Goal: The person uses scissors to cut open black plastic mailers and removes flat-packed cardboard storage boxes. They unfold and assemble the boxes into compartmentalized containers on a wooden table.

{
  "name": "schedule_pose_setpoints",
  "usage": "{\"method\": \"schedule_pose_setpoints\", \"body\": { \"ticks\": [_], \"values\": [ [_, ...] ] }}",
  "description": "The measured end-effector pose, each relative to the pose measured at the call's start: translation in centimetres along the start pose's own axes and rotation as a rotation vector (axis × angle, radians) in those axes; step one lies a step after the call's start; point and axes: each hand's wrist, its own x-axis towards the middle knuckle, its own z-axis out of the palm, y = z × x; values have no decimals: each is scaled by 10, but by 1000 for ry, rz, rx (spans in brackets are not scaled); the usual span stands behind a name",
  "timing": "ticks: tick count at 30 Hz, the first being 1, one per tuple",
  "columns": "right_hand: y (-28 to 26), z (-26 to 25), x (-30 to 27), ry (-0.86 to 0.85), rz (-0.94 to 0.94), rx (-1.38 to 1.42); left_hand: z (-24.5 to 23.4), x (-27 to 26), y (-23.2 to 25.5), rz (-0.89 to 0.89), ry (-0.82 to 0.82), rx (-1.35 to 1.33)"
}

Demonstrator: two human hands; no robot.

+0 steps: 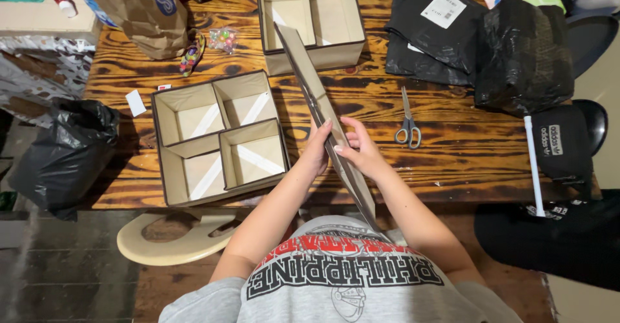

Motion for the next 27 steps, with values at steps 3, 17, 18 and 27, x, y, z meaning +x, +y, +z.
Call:
{"method": "schedule_pose_setpoints", "body": {
  "ticks": [3,17,18,27],
  "values": [
    [-22,2,-8,153,-144,-179,0,-3,8,21,-22,27],
    [-39,-107,28,541,-330,-786,-11,-29,28,-305,-57,442],
    [-34,-111,31,535,-335,-878,-12,-32,23,-291,-96,447],
    [10,-120,37,225,-169,-1234,-21,-53,12,-672,28,569]
  ]
}}
